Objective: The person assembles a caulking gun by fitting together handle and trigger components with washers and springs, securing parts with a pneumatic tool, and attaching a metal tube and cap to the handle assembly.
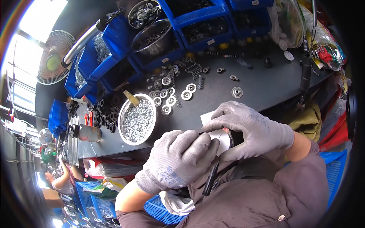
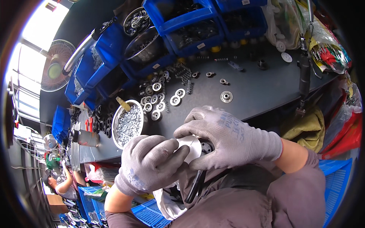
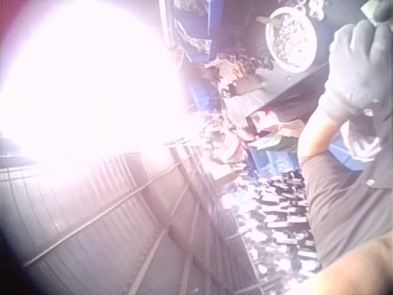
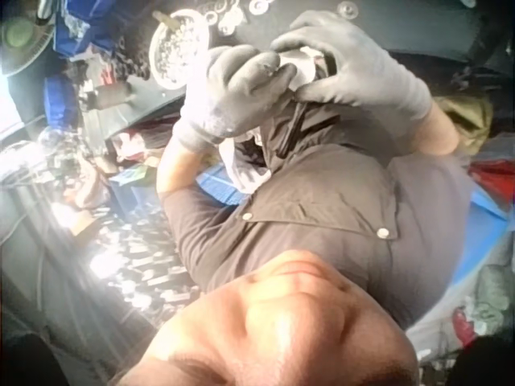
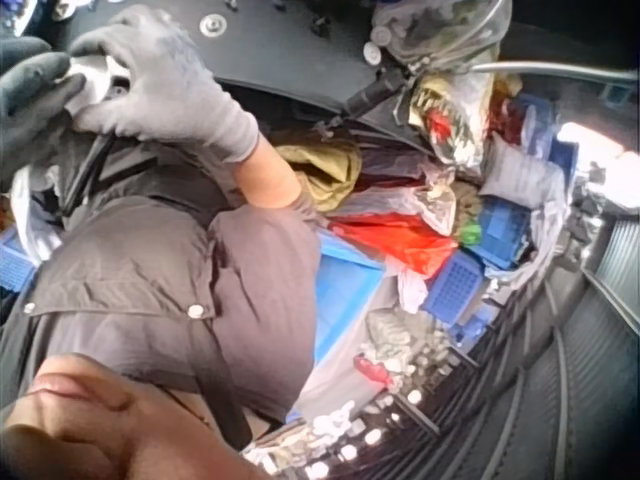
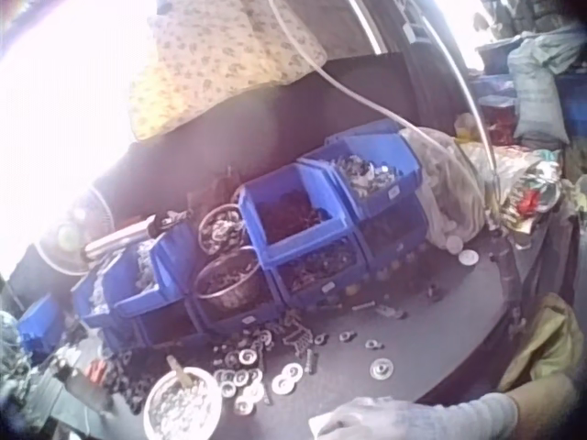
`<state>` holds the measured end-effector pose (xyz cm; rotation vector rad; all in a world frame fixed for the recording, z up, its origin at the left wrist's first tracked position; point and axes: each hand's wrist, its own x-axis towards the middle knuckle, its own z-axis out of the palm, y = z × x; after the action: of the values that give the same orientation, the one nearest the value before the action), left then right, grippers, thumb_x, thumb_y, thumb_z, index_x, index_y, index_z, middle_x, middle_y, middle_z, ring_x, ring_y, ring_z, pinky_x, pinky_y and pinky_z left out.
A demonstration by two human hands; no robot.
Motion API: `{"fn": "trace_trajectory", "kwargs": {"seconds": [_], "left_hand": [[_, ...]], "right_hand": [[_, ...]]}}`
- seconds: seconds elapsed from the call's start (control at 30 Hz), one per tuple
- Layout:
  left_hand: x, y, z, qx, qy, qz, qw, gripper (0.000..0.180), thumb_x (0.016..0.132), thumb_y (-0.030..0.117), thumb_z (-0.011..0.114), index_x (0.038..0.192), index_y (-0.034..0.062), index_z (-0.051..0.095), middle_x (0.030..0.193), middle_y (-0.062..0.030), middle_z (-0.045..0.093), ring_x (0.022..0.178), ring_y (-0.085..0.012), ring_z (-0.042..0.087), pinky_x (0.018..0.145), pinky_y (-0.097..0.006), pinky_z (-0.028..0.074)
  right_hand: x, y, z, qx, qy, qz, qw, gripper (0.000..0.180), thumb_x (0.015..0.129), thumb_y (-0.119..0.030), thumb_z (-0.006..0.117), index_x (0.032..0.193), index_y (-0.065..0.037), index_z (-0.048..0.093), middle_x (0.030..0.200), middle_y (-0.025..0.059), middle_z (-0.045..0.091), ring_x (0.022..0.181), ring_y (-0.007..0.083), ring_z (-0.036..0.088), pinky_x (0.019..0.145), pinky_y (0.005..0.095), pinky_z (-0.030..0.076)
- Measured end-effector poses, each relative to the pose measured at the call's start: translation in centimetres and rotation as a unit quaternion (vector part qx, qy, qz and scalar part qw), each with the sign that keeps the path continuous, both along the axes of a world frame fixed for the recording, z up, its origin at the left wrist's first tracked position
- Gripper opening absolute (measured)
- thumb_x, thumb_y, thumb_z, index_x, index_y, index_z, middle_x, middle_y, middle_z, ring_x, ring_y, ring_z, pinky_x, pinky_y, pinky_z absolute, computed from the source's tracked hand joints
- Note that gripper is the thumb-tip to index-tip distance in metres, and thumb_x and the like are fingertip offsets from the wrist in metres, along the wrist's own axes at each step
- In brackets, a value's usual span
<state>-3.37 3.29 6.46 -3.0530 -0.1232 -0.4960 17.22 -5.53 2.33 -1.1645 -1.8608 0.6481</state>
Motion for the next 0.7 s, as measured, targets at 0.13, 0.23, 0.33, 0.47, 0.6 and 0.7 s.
{"fn": "trace_trajectory", "kwargs": {"seconds": [0.13, 0.23, 0.33, 0.47, 0.6, 0.7], "left_hand": [[0.5, 0.5, 0.0, -0.037, -0.018, -0.034, 0.999, 0.024, 0.071, 0.019, 0.075, 0.092, 0.0115, 0.066, 0.082, -0.0020, 0.060, 0.065, -0.0197, 0.061, 0.057, -0.032, 0.050], [0.4, 1.0, -0.3, -0.013, -0.054, -0.092, 0.994, 0.024, 0.071, 0.020, 0.076, 0.092, 0.0120, 0.066, 0.084, -0.0022, 0.061, 0.070, -0.0194, 0.062, 0.058, -0.033, 0.049], [-0.1, 0.4, -0.8, -0.064, -0.003, -0.030, 0.997, 0.029, 0.066, 0.021, 0.075, 0.094, 0.0153, 0.069, 0.098, -0.0012, 0.060, 0.085, -0.0180, 0.061, 0.065, -0.035, 0.051], [-1.4, -0.2, -0.7, -0.036, -0.052, -0.009, 0.998, 0.038, 0.065, 0.021, 0.074, 0.102, 0.0156, 0.068, 0.106, -0.0051, 0.059, 0.092, -0.0201, 0.059, 0.076, -0.037, 0.051], [-5.1, -0.8, -6.4, -0.134, -0.222, 0.101, 0.960, 0.042, 0.085, 0.018, 0.053, 0.121, -0.0043, 0.052, 0.120, -0.0241, 0.051, 0.108, -0.0342, 0.052, 0.092, -0.044, 0.043], [-4.8, -2.9, -10.4, -0.325, -0.184, 0.180, 0.910, 0.042, 0.084, 0.015, 0.054, 0.122, -0.0041, 0.052, 0.126, -0.0226, 0.047, 0.116, -0.0335, 0.047, 0.102, -0.042, 0.038]], "right_hand": [[0.7, 1.0, -1.0, 0.020, 0.036, 0.080, 0.996, 0.058, 0.069, -0.023, 0.076, 0.121, -0.004, 0.059, 0.105, 0.0145, 0.058, 0.098, 0.0322, 0.058, 0.087, 0.0409, 0.046], [0.8, 1.1, -1.0, -0.009, 0.045, 0.100, 0.994, 0.059, 0.069, -0.021, 0.075, 0.123, -0.005, 0.058, 0.106, 0.0156, 0.058, 0.100, 0.0321, 0.058, 0.088, 0.0405, 0.046], [1.0, 0.8, -0.8, 0.001, 0.045, 0.103, 0.994, 0.058, 0.071, -0.023, 0.075, 0.123, -0.004, 0.058, 0.108, 0.0158, 0.059, 0.101, 0.0319, 0.058, 0.088, 0.0389, 0.046], [3.3, -1.2, 0.1, -0.033, 0.154, -0.006, 0.988, 0.027, 0.082, -0.028, 0.071, 0.090, -0.002, 0.067, 0.103, 0.0139, 0.063, 0.092, 0.0243, 0.061, 0.087, 0.0354, 0.046], [3.3, -2.1, 0.3, 0.025, 0.261, -0.132, 0.956, 0.041, 0.090, -0.040, 0.054, 0.087, -0.001, 0.068, 0.102, 0.0133, 0.063, 0.094, 0.0168, 0.057, 0.087, 0.0313, 0.044], [1.1, -1.5, -0.6, 0.005, 0.131, -0.099, 0.986, 0.057, 0.083, -0.036, 0.064, 0.125, 0.002, 0.055, 0.121, 0.0194, 0.057, 0.111, 0.0305, 0.056, 0.096, 0.0377, 0.043]]}}
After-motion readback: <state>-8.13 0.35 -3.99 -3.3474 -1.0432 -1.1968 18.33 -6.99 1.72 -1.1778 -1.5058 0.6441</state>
